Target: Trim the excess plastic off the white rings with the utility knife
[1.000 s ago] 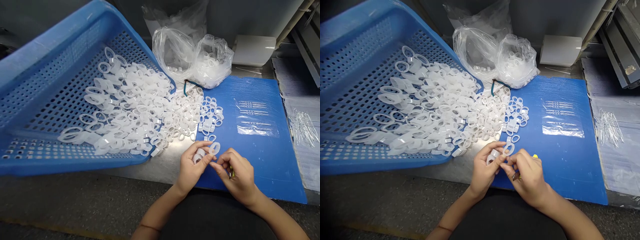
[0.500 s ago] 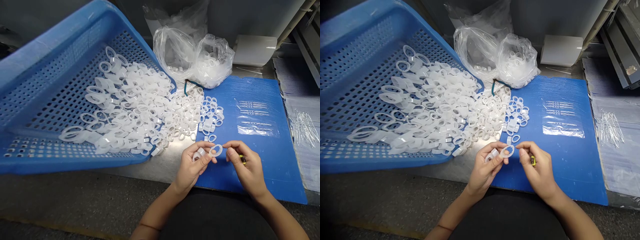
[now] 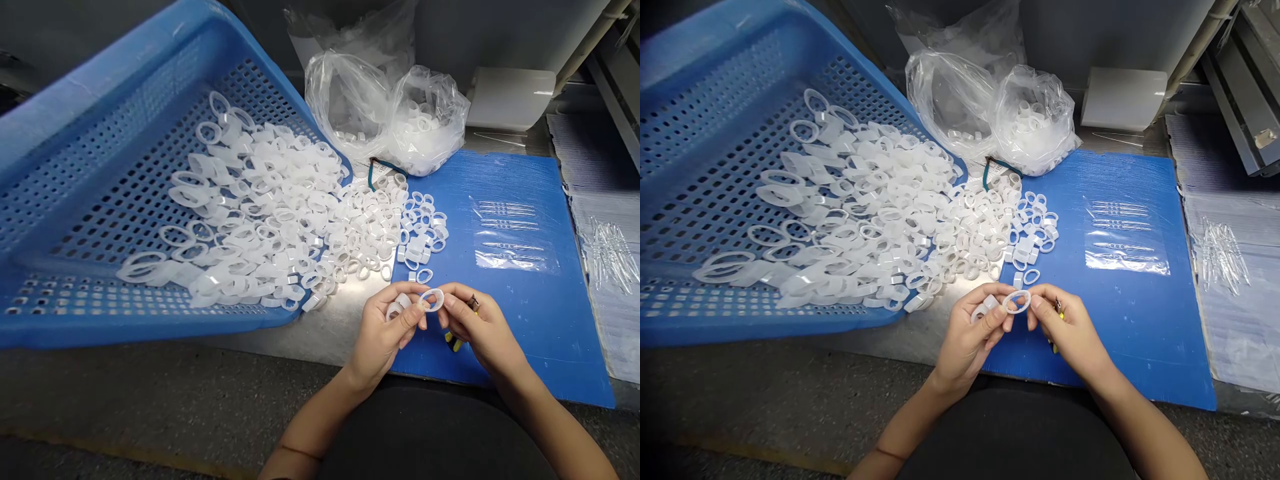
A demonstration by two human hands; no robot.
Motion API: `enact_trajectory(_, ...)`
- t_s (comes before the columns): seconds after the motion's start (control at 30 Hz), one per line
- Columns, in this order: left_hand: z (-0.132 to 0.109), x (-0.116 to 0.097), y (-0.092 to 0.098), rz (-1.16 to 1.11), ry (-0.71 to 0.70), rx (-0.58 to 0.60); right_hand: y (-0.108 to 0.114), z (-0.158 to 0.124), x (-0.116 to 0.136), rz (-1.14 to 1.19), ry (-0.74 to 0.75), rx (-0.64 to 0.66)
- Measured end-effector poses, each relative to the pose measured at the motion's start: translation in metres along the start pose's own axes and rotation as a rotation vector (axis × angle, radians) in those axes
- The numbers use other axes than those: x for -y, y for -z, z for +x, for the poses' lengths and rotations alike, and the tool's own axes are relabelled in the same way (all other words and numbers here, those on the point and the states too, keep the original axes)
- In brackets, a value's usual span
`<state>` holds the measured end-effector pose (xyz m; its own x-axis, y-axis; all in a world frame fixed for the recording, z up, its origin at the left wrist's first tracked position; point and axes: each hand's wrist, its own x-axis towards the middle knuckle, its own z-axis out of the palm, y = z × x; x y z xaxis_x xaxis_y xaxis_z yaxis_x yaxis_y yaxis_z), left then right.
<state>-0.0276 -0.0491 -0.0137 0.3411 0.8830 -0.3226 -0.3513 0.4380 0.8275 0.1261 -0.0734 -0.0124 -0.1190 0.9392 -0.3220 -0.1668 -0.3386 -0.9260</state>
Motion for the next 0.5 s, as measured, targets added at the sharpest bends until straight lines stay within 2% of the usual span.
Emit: enact_trajectory(0.5, -0.0002, 0.0026, 0.0042, -0.022, -0.015, 0.006, -0.0049, -0.0001, -0.0002, 0.186, -0.028, 0.018)
